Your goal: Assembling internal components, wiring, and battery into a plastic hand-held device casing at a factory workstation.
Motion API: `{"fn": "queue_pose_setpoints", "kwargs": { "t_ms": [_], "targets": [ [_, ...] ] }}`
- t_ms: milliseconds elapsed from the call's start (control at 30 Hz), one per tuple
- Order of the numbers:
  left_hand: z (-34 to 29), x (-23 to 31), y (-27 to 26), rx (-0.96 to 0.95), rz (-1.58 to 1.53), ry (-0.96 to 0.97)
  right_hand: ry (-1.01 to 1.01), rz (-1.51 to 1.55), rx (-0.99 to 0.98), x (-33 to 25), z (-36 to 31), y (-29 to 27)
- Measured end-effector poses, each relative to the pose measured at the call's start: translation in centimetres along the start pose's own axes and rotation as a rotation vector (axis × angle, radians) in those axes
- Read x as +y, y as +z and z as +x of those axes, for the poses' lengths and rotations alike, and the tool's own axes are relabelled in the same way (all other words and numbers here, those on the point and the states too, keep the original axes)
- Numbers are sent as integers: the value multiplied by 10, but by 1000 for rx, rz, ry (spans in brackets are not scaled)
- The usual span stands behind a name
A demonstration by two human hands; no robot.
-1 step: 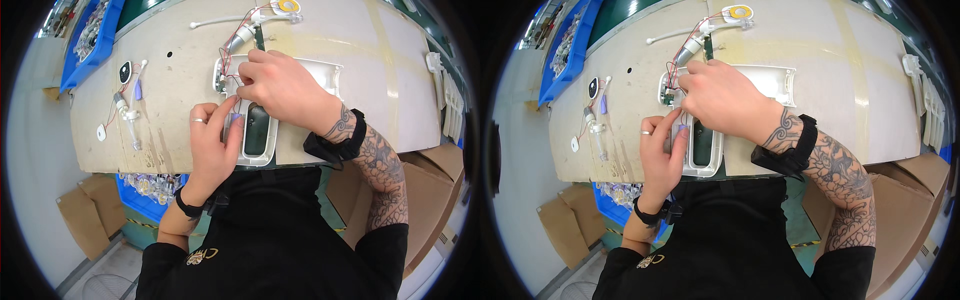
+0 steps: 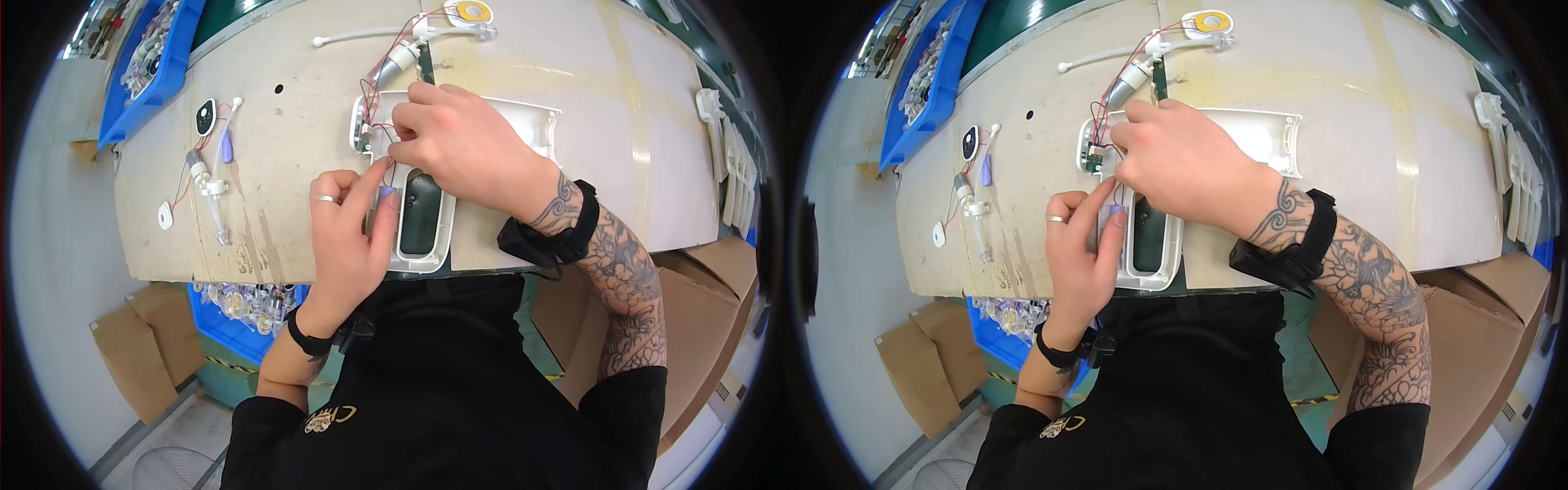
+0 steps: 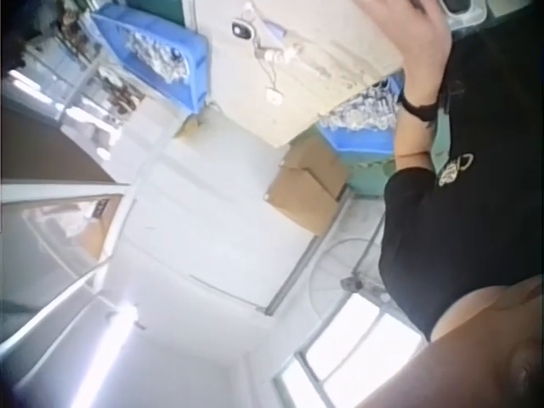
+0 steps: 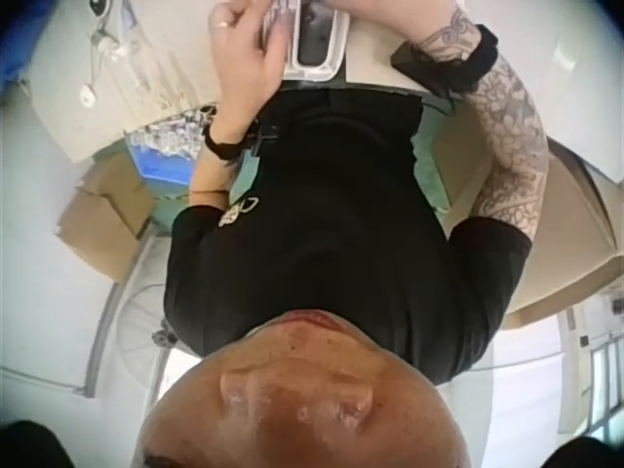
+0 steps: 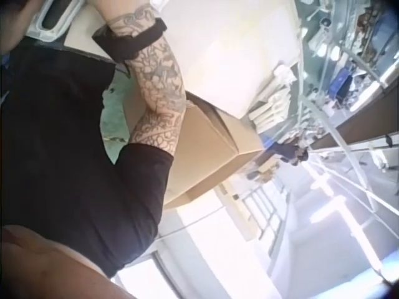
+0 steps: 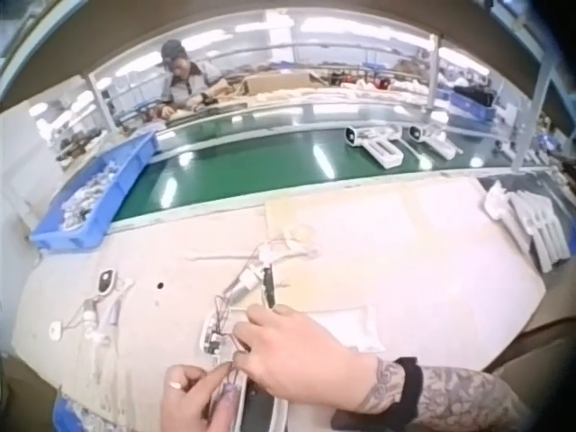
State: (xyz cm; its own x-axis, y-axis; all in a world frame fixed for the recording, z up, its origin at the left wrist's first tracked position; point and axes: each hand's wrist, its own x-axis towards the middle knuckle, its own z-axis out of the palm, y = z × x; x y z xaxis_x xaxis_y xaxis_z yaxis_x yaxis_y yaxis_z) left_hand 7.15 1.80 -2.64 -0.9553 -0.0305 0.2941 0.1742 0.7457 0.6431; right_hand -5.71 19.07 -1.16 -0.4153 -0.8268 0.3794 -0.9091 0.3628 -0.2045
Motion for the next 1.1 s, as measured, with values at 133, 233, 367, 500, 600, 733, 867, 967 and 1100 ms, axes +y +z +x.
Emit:
{"fn": "queue_pose_setpoints", "kwargs": {
  "t_ms": [133,233,367,500,600,733,867,967,1100],
  "targets": [
    [-1,2,0,-1,89,62,22,-9,-133,-2,0,-9],
    [-1,3,0,7,105,60,25,77,-182,5,2,-16],
    [-4,4,-4,17,123,52,166,95,45,62,34,-36],
    [-2,5,2,42,70,67,245,-191,122,152,38,-29],
    [-3,5,0,28,88,37,345,-152,-183,162,55,-35],
    [-4,4,2,39,80,37,490,-56,-458,150,74,-63],
    [-1,0,4,78,75,84,375,166,-123,154,68,-83],
    [-2,-2,-3,77,59,110,402,608,-119,124,59,-106],
    [11,2,-15,61,20,68,460,1303,-458,81,24,-119]
  ]
}}
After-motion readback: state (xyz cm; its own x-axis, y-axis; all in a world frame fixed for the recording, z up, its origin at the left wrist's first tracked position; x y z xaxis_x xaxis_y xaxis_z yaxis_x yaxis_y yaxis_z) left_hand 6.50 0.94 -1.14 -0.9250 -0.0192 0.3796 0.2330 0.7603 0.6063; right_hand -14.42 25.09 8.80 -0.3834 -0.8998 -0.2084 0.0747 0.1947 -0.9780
